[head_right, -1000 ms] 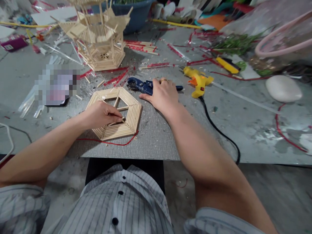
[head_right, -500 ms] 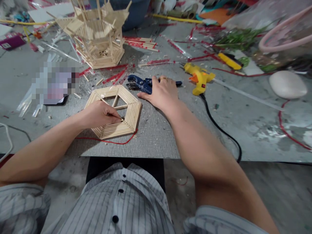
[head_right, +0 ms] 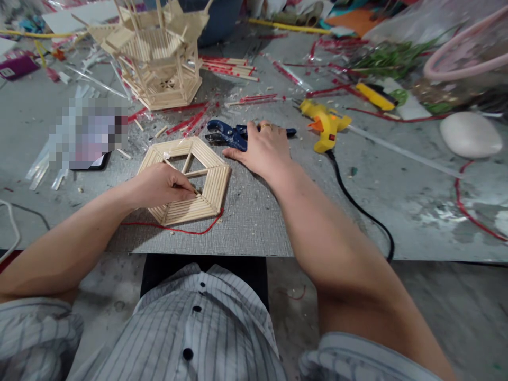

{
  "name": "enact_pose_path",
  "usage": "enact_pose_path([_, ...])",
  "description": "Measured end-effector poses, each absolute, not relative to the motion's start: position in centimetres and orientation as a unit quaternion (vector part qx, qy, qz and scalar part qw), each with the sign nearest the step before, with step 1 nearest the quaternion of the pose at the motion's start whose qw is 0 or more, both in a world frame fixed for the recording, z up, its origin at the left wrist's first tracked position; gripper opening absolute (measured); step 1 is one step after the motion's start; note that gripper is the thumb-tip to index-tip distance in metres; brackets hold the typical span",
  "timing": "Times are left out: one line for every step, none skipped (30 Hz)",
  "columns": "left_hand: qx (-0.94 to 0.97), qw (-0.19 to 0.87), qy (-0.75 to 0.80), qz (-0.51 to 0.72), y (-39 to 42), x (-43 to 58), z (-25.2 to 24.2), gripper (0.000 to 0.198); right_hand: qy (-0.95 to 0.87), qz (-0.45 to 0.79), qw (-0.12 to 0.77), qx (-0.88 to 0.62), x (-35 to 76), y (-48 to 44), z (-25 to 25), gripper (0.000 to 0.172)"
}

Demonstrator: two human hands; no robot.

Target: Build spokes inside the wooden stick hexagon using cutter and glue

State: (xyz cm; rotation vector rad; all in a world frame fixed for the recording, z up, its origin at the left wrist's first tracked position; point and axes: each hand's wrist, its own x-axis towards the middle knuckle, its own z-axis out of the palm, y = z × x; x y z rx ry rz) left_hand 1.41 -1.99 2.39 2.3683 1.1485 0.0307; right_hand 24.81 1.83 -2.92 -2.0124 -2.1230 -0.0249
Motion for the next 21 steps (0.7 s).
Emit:
enact_pose_path([0.872,0.250,0.421,0.012,-1.98,1.39,2.34,0.018,-0.722,-0.010,0.109,-0.683,24.82,1.83,-2.92,0.091])
enact_pose_path([0.874,0.248,0.419,0.014,-1.96,1.37,2.29,0.018,-0.723,-0.012,0.110,-0.682,24.83,1.84,-2.96,0.091])
enact_pose_path([0.875,0.245,0.417,0.015,-1.94,1.34,2.24,0.018,-0.723,-0.015,0.110,-0.682,24.85,1.87,-3.01,0.091])
enact_pose_path([0.877,0.242,0.414,0.016,-1.92,1.32,2.19,0.018,-0.723,-0.016,0.110,-0.682,24.88,1.91,-3.08,0.092])
enact_pose_path([0.879,0.239,0.413,0.016,-1.89,1.30,2.15,0.018,-0.723,-0.018,0.110,-0.682,24.91,1.96,-3.17,0.092])
enact_pose_path([0.880,0.236,0.412,0.015,-1.87,1.29,2.12,0.018,-0.724,-0.019,0.111,-0.681,24.95,2.02,-3.26,0.092])
enact_pose_path([0.880,0.233,0.414,0.013,-1.85,1.28,2.11,0.018,-0.725,-0.020,0.113,-0.680,24.98,2.08,-3.35,0.093])
enact_pose_path([0.880,0.231,0.416,0.009,-1.84,1.29,2.11,0.018,-0.726,-0.022,0.114,-0.678,25.01,2.13,-3.43,0.093])
enact_pose_path([0.879,0.229,0.418,0.005,-1.83,1.29,2.11,0.018,-0.727,-0.023,0.115,-0.677,25.03,2.18,-3.48,0.093])
enact_pose_path([0.879,0.227,0.419,0.000,-1.83,1.30,2.13,0.019,-0.727,-0.025,0.115,-0.676,25.04,2.20,-3.50,0.094])
enact_pose_path([0.879,0.226,0.420,-0.004,-1.83,1.30,2.14,0.019,-0.727,-0.027,0.115,-0.676,25.04,2.20,-3.49,0.093])
enact_pose_path([0.879,0.225,0.421,-0.008,-1.84,1.30,2.16,0.019,-0.727,-0.028,0.114,-0.676,25.03,2.18,-3.45,0.093])
enact_pose_path([0.879,0.225,0.420,-0.010,-1.86,1.30,2.19,0.019,-0.727,-0.026,0.112,-0.677,25.02,2.14,-3.37,0.092])
enact_pose_path([0.880,0.225,0.418,-0.011,-1.88,1.30,2.22,0.020,-0.727,-0.023,0.109,-0.677,24.99,2.08,-3.29,0.092])
enact_pose_path([0.881,0.226,0.416,-0.012,-1.90,1.30,2.26,0.020,-0.727,-0.018,0.106,-0.678,24.96,2.02,-3.20,0.091])
enact_pose_path([0.881,0.227,0.415,-0.013,-1.91,1.31,2.31,0.020,-0.726,-0.014,0.105,-0.679,24.93,1.95,-3.12,0.091])
enact_pose_path([0.881,0.229,0.413,-0.014,-1.93,1.31,2.37,0.020,-0.726,-0.012,0.106,-0.679,24.88,1.88,-3.05,0.090])
enact_pose_path([0.880,0.233,0.413,-0.017,-1.95,1.32,2.43,0.020,-0.726,-0.013,0.107,-0.679,24.81,1.82,-2.99,0.088])
enact_pose_path([0.878,0.237,0.415,-0.021,-1.96,1.32,2.50,0.019,-0.726,-0.015,0.110,-0.679,24.71,1.75,-2.92,0.085])
enact_pose_path([0.876,0.243,0.416,-0.025,-1.96,1.31,2.57,0.019,-0.725,-0.016,0.113,-0.679,24.59,1.69,-2.83,0.082])
enact_pose_path([0.874,0.249,0.416,-0.026,-1.95,1.30,2.62,0.018,-0.723,-0.016,0.115,-0.681,24.46,1.63,-2.70,0.077])
